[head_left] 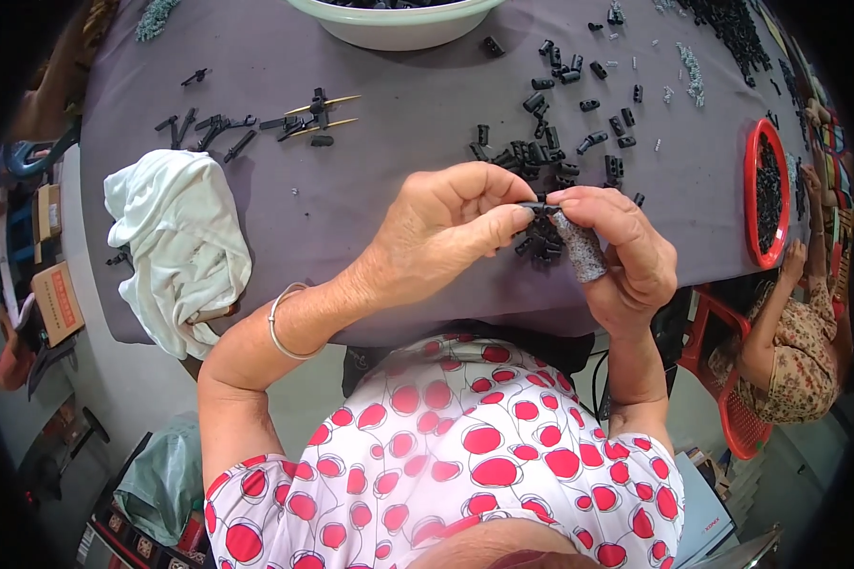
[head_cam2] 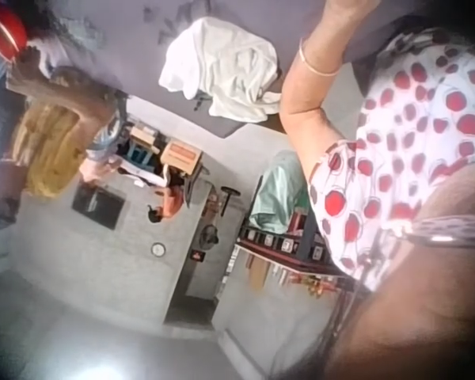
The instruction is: Assembling small black plastic components by hand.
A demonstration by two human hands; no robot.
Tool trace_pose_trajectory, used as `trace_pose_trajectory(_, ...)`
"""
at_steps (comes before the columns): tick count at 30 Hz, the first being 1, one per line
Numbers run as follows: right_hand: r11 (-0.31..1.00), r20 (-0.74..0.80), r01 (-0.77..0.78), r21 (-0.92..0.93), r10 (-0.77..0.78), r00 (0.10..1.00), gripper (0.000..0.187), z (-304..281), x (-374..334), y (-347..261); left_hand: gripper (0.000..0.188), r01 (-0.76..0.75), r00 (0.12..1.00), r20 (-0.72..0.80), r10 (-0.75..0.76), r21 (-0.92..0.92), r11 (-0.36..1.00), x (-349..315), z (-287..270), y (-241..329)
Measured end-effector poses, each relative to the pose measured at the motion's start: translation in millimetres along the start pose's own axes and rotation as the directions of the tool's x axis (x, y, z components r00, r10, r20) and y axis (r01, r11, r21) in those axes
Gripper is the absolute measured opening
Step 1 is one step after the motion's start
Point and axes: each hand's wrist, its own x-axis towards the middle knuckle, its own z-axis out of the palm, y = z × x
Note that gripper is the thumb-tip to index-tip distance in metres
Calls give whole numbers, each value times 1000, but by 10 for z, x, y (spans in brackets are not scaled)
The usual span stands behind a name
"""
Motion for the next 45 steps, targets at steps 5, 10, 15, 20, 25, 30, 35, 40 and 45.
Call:
trace_pose_trajectory(5,1000,-27,-2,-29,1,1000,39,49,-7,11,19,-79,995,-47,83,88,993,-29,57,-26)
trace_pose_trajectory(10,999,-12,-33,-13,33,999,37,101,-10,10,17,-57,994,-84,70,140,989,-52,73,-34)
trace_pose_trajectory(15,996,-49,-73,42,75,996,33,201,-46,80,17,-31,996,-89,29,-18,999,-27,36,-49)
trace_pose_trajectory(20,990,-99,-104,91,113,989,32,225,-67,48,19,8,998,-60,-12,-74,997,-7,-16,-26)
trace_pose_trajectory(25,999,-122,-49,22,51,991,42,247,-80,-18,20,80,996,48,-69,-258,963,23,-82,6)
trace_pose_trajectory(30,999,-201,-13,-44,3,980,49,390,-110,-32,19,167,986,85,-145,-456,874,46,-87,-15)
trace_pose_trajectory(35,988,-241,-5,-154,-33,970,51,498,-107,-37,19,229,973,163,-162,-613,756,34,-138,-71)
trace_pose_trajectory(40,991,-257,-13,-137,-23,966,51,513,-121,-43,18,256,966,192,-172,-651,714,27,-103,-126)
trace_pose_trajectory(45,990,-255,29,-140,-64,965,50,504,-104,-24,22,252,967,192,-167,-626,738,27,-88,-89)
